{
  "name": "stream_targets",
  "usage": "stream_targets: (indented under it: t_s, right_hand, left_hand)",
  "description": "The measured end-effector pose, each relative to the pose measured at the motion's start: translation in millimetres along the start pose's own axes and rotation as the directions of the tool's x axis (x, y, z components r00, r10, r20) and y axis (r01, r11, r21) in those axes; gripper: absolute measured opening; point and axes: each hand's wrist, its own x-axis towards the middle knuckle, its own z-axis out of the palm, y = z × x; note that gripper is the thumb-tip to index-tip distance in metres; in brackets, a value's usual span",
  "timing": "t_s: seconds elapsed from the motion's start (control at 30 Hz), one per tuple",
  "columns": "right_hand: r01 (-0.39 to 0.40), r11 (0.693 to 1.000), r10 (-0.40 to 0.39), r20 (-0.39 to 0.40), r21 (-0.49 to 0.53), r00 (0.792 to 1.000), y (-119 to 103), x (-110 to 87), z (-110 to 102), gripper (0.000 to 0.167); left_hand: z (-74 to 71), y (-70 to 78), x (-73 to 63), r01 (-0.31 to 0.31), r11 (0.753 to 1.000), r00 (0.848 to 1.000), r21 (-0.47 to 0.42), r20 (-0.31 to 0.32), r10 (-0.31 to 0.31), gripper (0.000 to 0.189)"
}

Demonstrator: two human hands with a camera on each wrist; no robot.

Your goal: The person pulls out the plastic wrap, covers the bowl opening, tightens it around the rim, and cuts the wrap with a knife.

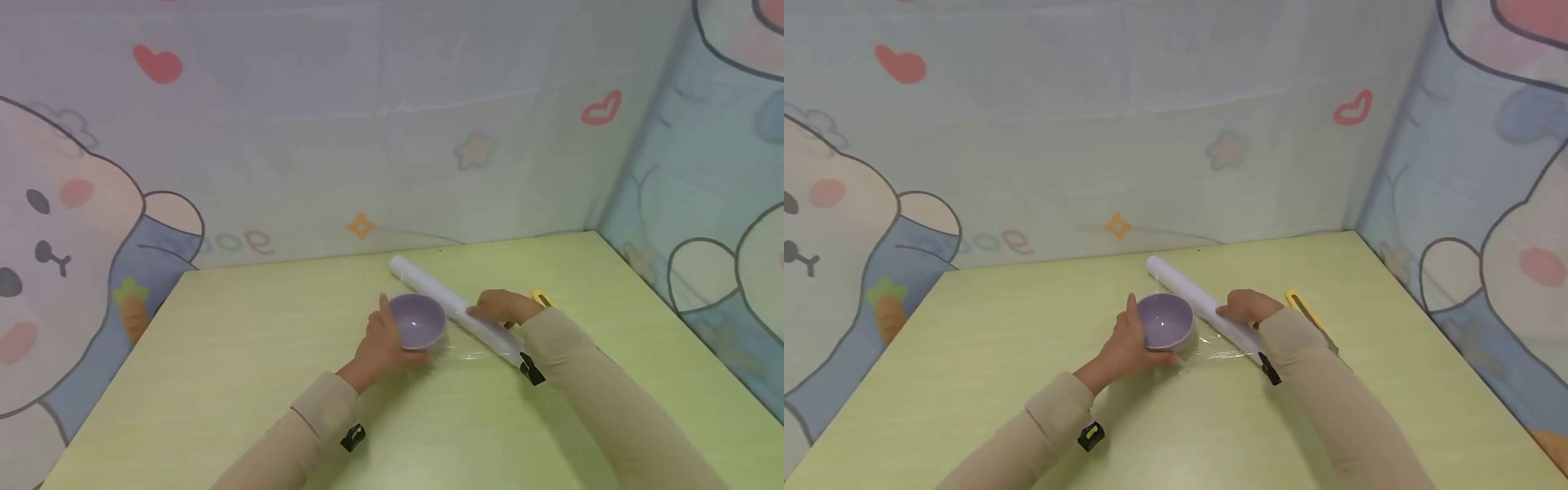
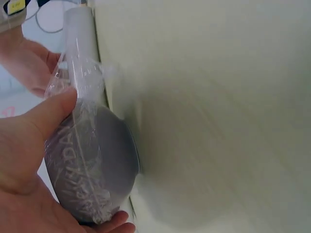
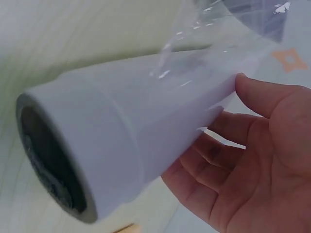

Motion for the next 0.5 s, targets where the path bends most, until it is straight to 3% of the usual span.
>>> stream_targets:
  t_s: [0.23, 0.5]
  right_hand:
    - [-0.013, 0.995, 0.008, -0.053, -0.100, 0.999, -6.0, -5.4, 4.1, 0.037]
    - [-0.027, 0.998, 0.025, -0.036, -0.063, 0.999, -10.7, -9.0, 9.2, 0.034]
  left_hand:
    - [-8.1, -6.0, 4.0, -0.030, 0.996, 0.999, 0.085, 0.046, 0.026, 0.132]
    - [-0.9, -6.3, 3.4, -0.052, 0.993, 0.998, 0.109, -0.020, 0.054, 0.135]
